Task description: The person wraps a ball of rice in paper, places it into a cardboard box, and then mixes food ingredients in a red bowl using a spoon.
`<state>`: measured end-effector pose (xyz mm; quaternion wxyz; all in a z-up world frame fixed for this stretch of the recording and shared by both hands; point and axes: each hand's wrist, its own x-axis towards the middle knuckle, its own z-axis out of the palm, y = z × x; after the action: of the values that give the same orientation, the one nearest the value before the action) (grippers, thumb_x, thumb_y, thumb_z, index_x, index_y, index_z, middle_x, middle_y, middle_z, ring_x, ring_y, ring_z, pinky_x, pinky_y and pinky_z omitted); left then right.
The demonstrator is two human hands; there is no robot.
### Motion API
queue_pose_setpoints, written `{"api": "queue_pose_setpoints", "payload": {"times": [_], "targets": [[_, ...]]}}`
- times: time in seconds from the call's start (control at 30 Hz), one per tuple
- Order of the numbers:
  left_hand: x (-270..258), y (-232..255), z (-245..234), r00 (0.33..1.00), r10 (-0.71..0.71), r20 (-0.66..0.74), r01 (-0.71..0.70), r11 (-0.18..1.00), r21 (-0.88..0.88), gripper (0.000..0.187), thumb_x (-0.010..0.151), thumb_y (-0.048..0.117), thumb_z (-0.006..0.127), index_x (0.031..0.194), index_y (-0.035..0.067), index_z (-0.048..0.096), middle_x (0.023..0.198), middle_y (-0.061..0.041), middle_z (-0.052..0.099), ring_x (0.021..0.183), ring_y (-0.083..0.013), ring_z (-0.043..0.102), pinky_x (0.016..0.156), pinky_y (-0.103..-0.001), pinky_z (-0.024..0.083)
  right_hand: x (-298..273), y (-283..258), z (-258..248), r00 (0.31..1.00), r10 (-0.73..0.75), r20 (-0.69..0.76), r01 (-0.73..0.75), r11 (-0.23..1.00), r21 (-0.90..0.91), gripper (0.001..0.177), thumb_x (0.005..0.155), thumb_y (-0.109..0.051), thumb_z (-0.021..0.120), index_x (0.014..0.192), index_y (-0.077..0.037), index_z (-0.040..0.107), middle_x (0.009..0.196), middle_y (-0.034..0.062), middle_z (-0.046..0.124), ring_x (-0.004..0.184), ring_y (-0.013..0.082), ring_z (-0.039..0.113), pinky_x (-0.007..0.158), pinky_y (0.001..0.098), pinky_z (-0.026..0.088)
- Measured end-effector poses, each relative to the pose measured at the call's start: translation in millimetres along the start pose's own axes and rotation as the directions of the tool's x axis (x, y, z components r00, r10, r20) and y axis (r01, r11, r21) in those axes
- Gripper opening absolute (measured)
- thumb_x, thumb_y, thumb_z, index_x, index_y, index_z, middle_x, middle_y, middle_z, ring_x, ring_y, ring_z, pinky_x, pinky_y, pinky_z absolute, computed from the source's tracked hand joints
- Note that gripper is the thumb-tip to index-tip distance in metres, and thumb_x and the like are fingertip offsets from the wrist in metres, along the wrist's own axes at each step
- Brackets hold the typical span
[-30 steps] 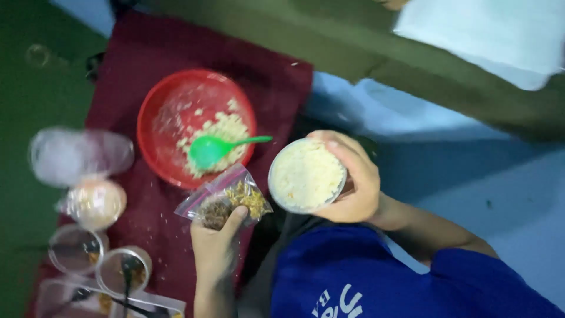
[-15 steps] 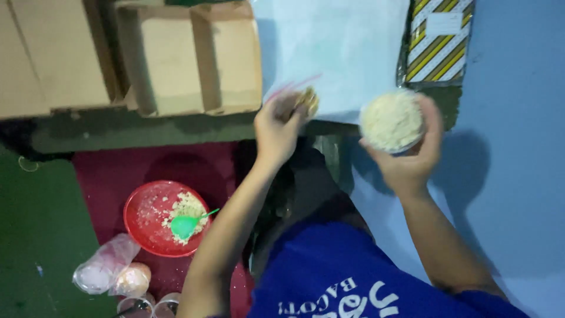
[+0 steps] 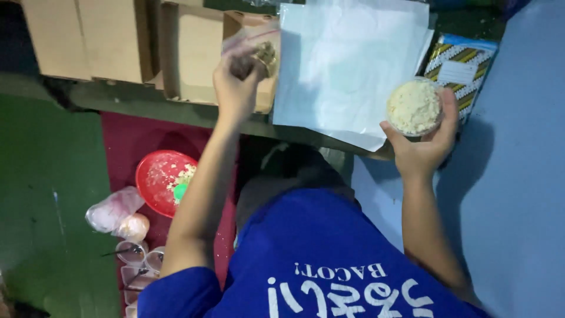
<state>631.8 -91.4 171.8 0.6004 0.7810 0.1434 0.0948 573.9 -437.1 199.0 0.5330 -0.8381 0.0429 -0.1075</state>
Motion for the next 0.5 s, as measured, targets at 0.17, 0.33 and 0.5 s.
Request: {"api": "queue_pose_setpoints", "payload": {"times": [0.17, 0.33, 0.5], "targets": [[38.6, -3.9, -12.4, 0.954, -0.251, 0.163, 0.189, 0.928, 0.321, 0.026, 0.088, 0.002, 0.072, 0.111, 0.011, 0.065, 0.082, 0.000, 0.055, 0.077, -0.0141, 0.059, 0.069, -0.028, 0.053, 5.4, -6.8, 8.2, 0.994, -0.073, 0.082, 0.071, 0.997, 0.022, 0.093, 0.079, 0.003, 0.096, 0.153, -0.010, 0.041, 0.155, 0.0160, 0.042, 0.147, 0.0365, 0.040, 0.120, 0.0548, 0.045], [23.7, -34.3, -25.6, 0.964, -0.002, 0.264, -0.130, 0.868, 0.478, 0.081, 0.091, -0.006, 0.068, 0.154, 0.000, 0.018, 0.118, -0.028, 0.070, 0.104, -0.0408, 0.071, 0.083, -0.045, 0.058, -4.3, -9.9, 16.2, 0.991, -0.026, 0.131, 0.027, 1.000, -0.004, 0.093, 0.075, 0.002, 0.096, 0.151, -0.009, 0.045, 0.154, 0.0185, 0.045, 0.145, 0.0367, 0.041, 0.118, 0.0502, 0.045], [-2.8, -62.7, -27.5, 0.926, 0.253, 0.280, -0.375, 0.689, 0.620, 0.048, 0.089, -0.006, 0.068, 0.136, 0.001, 0.056, 0.135, -0.032, 0.055, 0.119, -0.0516, 0.059, 0.086, -0.052, 0.060, -23.1, -3.3, 32.9, 0.982, -0.029, 0.185, 0.040, 0.998, -0.058, 0.087, 0.077, -0.004, 0.096, 0.149, -0.006, 0.048, 0.153, 0.0169, 0.048, 0.145, 0.0353, 0.042, 0.118, 0.0497, 0.043]]}}
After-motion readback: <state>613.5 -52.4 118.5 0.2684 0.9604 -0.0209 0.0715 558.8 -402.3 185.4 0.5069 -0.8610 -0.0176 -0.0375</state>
